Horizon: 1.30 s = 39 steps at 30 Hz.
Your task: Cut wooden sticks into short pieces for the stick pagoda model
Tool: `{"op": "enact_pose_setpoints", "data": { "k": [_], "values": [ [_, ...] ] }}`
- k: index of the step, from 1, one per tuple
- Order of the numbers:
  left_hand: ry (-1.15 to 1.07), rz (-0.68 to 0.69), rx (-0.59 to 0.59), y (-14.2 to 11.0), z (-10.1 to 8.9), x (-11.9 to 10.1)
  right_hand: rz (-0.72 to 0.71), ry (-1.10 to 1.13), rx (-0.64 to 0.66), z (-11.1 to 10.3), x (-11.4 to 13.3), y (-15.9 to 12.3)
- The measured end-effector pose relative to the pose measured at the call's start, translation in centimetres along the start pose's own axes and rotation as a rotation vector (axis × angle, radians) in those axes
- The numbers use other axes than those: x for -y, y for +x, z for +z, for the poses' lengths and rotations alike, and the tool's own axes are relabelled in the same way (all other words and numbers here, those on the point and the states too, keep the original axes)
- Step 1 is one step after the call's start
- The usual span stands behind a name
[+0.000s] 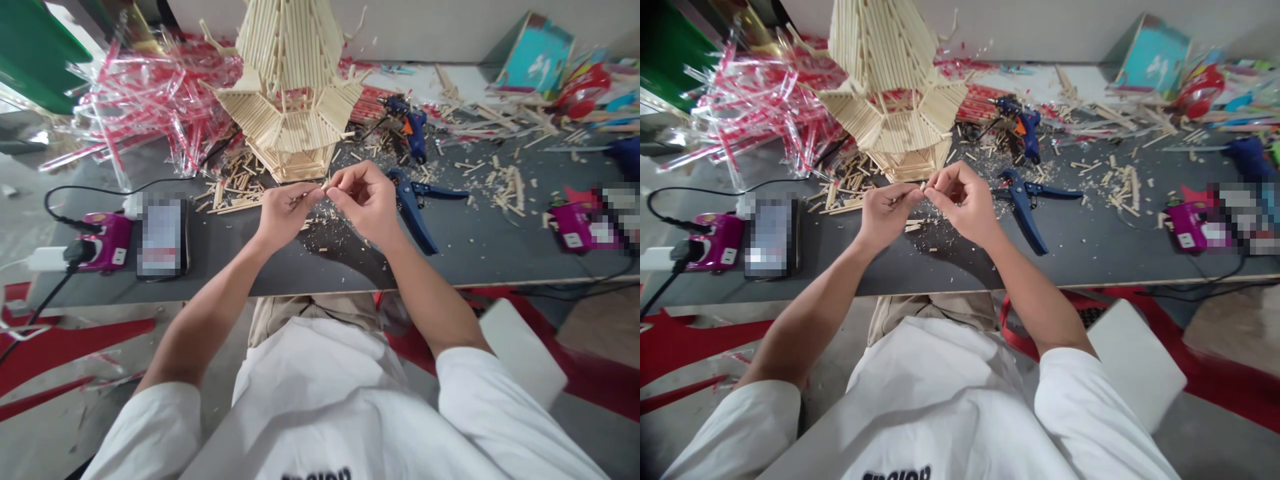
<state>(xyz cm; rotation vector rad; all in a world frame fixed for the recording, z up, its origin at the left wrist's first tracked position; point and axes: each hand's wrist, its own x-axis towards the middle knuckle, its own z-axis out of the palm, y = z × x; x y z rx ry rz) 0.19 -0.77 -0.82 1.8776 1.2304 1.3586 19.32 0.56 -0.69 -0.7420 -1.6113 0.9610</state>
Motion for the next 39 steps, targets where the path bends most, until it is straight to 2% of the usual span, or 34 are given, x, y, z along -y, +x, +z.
{"op": "enact_pose_setpoints", "data": {
  "k": [11,18,23,26,35,39],
  "values": [
    [0.101,0.167,-0.007,-0.3,0.3,0.5,0.019,-0.141,0.052,-0.2,-0.8,-0.3],
    [0.085,0.152,0.007,-0.3,0.4,-0.4,-0.026,-0.154,0.103,-0.4,-1.6,-0.3],
    [0.063,0.018,-0.037,-0.1,-0.1,-0.8,-0.037,-0.180,0.098,-0.2,-1.2,-0.6],
    [0.068,-0.006,-0.039,-0.1,-0.2,-0.7,-0.018,-0.207,0.094,-0.1,-0.8,-0.7],
    [0.098,0.096,0.002,-0.2,0.2,-0.2,-0.006,-0.168,0.022,0.1,-0.9,-0.3],
    [0.118,0.167,0.025,-0.2,0.2,-0.1,0.016,-0.143,0.031,-0.2,-1.2,-0.1]
  ]
}}
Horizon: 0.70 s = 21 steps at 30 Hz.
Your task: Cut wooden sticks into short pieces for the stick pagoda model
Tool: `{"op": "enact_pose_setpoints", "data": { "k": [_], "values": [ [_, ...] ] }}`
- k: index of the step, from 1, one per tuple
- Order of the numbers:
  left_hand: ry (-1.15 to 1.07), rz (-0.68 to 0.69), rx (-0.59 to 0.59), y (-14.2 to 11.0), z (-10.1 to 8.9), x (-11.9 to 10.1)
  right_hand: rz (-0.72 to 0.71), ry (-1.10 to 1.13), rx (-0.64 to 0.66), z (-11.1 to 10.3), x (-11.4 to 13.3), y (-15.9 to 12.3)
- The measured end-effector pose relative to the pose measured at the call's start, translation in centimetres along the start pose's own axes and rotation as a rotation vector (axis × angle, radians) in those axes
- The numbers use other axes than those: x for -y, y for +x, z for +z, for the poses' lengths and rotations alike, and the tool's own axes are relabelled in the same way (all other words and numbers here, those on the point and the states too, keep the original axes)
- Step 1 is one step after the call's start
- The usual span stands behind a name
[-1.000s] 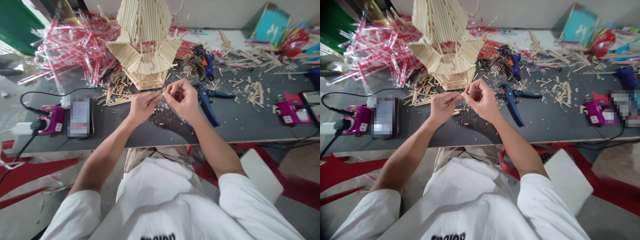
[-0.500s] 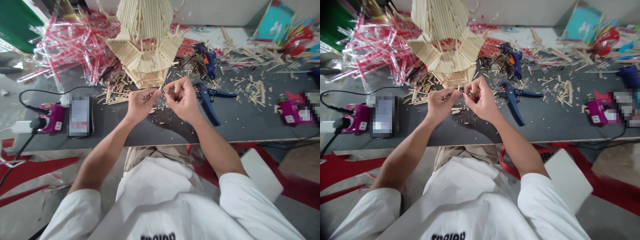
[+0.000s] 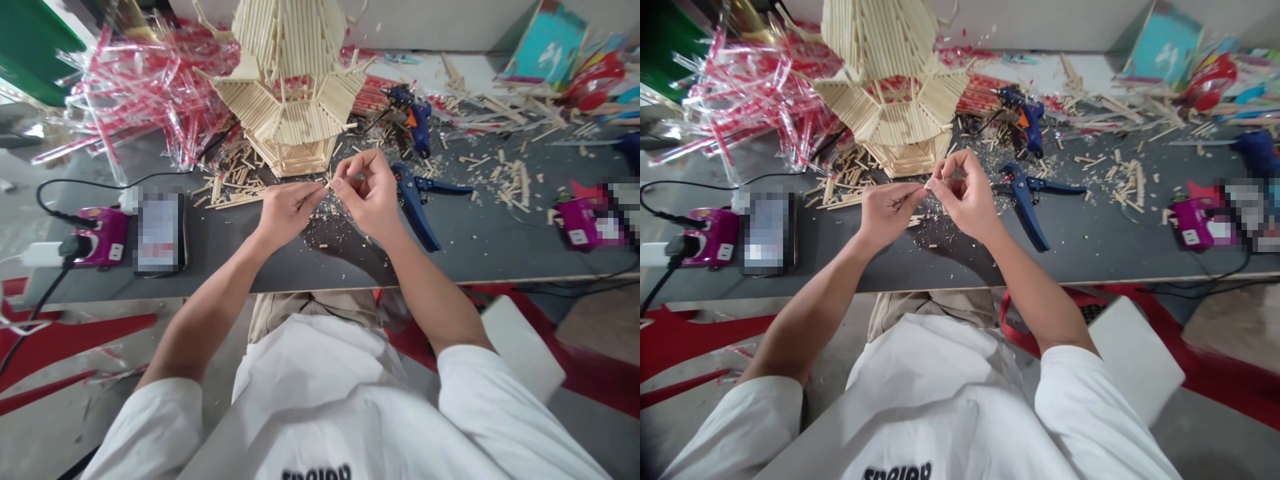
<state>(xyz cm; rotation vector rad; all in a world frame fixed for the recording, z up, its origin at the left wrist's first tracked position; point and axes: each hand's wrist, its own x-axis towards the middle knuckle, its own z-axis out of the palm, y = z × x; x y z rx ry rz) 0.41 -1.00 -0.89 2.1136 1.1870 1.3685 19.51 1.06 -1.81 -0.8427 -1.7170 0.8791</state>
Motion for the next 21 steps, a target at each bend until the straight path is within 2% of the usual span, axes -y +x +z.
{"op": "enact_pose_setpoints", "data": {
  "k": [5,16,21],
  "values": [
    [0.007,0.020,0.028,-0.2,-0.1,0.2,-0.020,0.002,0.072,-0.4,-0.7,0.0],
    [0.036,0.033,0.090,-0.2,0.0,0.8,0.021,0.048,0.144,-0.6,-1.7,0.2],
    [0.013,0.016,0.095,0.0,-0.3,0.2,0.023,0.057,0.116,-1.2,-1.9,0.4]
  ]
}}
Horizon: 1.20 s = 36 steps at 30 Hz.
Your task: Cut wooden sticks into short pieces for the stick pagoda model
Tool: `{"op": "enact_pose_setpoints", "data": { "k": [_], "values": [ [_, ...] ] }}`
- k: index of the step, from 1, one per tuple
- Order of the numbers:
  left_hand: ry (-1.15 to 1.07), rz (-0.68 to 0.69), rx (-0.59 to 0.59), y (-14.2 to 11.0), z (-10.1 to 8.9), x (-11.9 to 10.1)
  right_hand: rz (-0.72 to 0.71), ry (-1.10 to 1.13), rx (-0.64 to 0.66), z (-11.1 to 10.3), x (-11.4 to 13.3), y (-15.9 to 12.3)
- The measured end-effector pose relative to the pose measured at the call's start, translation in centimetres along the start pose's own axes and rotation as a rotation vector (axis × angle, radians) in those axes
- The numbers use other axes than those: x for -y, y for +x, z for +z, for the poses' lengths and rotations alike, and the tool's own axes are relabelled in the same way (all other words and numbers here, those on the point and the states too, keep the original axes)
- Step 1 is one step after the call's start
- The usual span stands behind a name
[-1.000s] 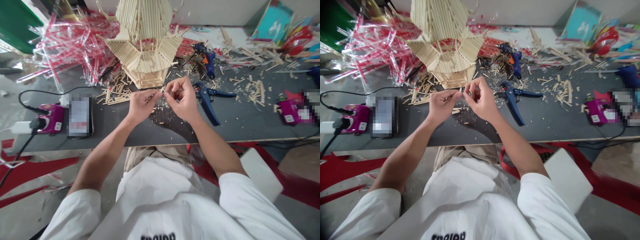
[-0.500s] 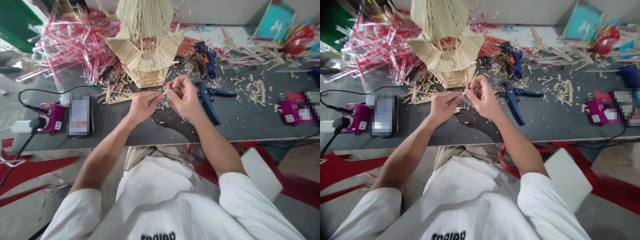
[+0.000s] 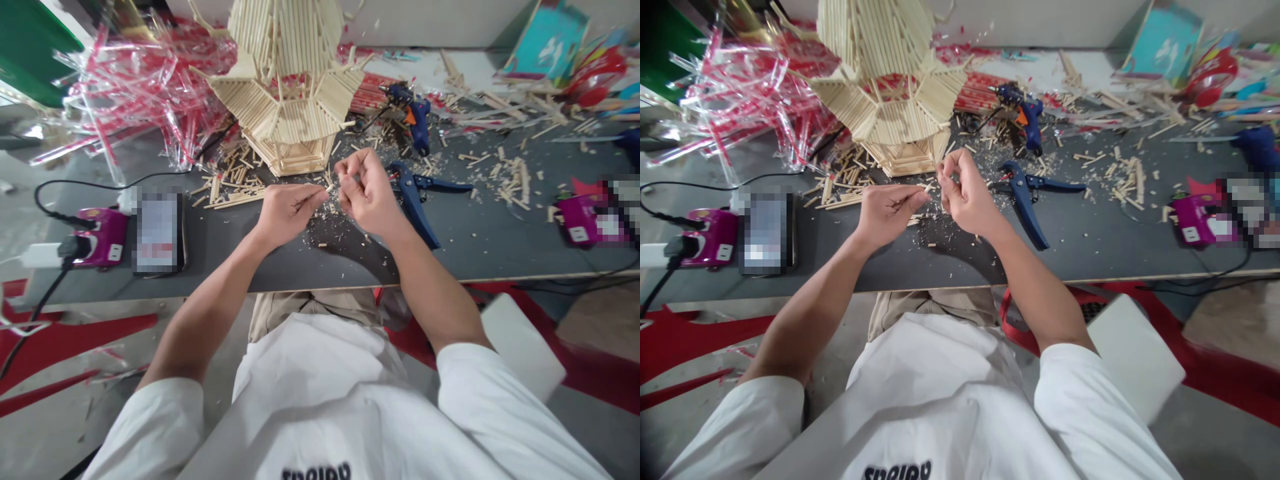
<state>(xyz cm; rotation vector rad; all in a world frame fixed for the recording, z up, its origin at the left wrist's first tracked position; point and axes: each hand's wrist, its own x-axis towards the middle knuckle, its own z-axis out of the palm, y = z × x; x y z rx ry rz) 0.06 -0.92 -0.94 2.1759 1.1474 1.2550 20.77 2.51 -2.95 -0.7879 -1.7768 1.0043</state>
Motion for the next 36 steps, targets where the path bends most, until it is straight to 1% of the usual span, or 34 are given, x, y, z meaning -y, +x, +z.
{"op": "enact_pose_setpoints", "data": {
  "k": [3,6,11,17,23,29,32,36],
  "values": [
    [-0.015,-0.031,-0.006,0.0,-0.1,-0.1,-0.017,-0.032,-0.039,-0.4,0.3,0.1],
    [-0.019,-0.052,-0.013,0.1,-0.1,-0.3,-0.040,-0.086,-0.037,-0.4,1.2,-0.1],
    [-0.012,-0.015,0.001,0.3,-0.2,-0.5,-0.046,-0.144,-0.030,0.0,2.3,-0.6],
    [0.059,0.055,-0.018,0.0,0.1,0.2,-0.025,-0.058,-0.037,0.0,2.4,-0.5],
    [0.129,0.088,0.000,-0.3,0.2,0.9,0.061,0.120,0.020,-0.1,1.8,-0.1],
    [0.140,0.120,0.018,-0.4,0.1,0.9,0.140,0.244,0.028,-0.1,1.3,0.0],
    [0.156,0.126,0.030,-0.4,0.0,0.8,0.153,0.262,0.043,0.0,1.4,0.0],
    [0.174,0.107,0.050,-0.4,-0.1,0.5,0.099,0.200,0.038,0.1,1.6,0.0]
  ]
}}
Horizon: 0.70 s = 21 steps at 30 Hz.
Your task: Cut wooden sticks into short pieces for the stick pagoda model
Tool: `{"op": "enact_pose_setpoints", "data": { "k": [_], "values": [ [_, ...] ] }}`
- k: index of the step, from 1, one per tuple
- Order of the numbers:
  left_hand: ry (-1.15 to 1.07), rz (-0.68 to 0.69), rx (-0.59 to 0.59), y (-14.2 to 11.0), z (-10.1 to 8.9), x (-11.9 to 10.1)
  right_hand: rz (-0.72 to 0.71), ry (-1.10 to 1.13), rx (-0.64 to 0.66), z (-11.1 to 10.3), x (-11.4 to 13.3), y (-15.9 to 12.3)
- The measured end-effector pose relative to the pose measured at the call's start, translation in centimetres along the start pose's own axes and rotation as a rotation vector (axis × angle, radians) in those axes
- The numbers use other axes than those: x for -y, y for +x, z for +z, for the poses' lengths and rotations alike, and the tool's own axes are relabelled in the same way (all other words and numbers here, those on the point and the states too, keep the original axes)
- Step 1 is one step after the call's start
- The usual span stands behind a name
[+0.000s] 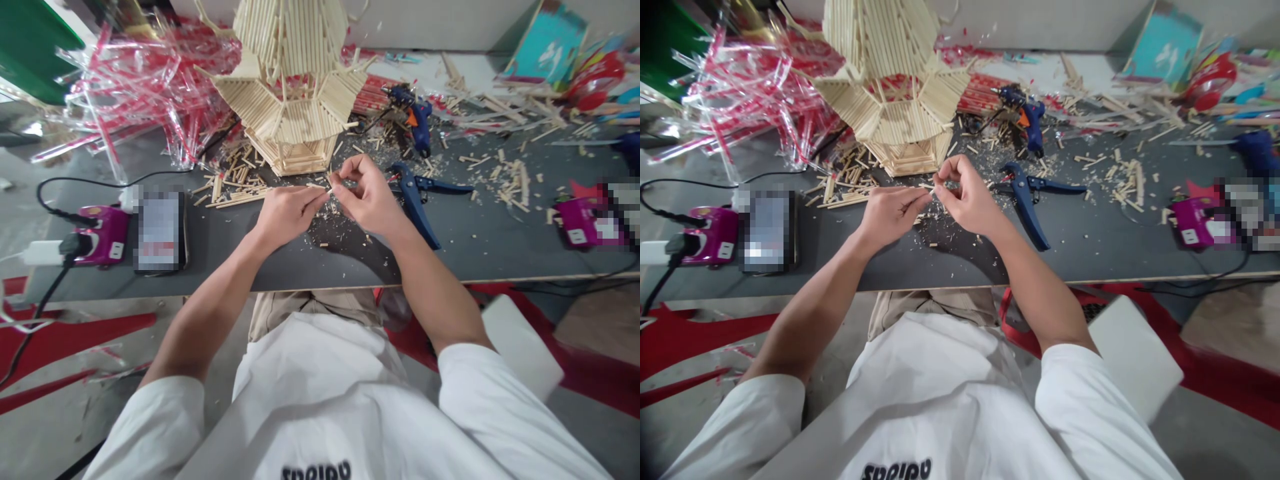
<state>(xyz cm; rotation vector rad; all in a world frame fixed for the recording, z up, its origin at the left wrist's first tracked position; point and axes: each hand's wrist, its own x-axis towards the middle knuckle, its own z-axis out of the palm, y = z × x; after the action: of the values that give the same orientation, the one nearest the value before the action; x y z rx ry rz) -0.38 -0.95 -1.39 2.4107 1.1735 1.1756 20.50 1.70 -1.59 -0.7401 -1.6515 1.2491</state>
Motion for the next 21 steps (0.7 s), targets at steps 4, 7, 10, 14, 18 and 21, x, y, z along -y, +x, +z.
{"op": "enact_pose_setpoints", "data": {
  "k": [4,7,10,14,18,21],
  "values": [
    [0.010,-0.024,0.011,0.1,-0.1,-0.2,-0.053,-0.104,-0.019,0.3,0.0,-0.2],
    [0.021,-0.054,-0.002,0.1,0.1,0.0,-0.088,-0.171,-0.035,0.3,-0.1,-0.3],
    [0.023,-0.079,-0.028,0.1,0.3,0.2,-0.113,-0.213,-0.091,0.1,0.0,-0.3],
    [0.000,-0.092,-0.028,0.1,0.4,0.1,-0.097,-0.264,-0.103,0.0,0.5,-0.2],
    [-0.046,-0.100,-0.030,0.1,0.3,0.1,-0.049,-0.258,-0.014,0.4,1.1,-0.3],
    [-0.086,-0.131,-0.041,0.1,0.3,0.1,-0.018,-0.151,-0.013,0.6,1.1,-0.2]
  ]
}}
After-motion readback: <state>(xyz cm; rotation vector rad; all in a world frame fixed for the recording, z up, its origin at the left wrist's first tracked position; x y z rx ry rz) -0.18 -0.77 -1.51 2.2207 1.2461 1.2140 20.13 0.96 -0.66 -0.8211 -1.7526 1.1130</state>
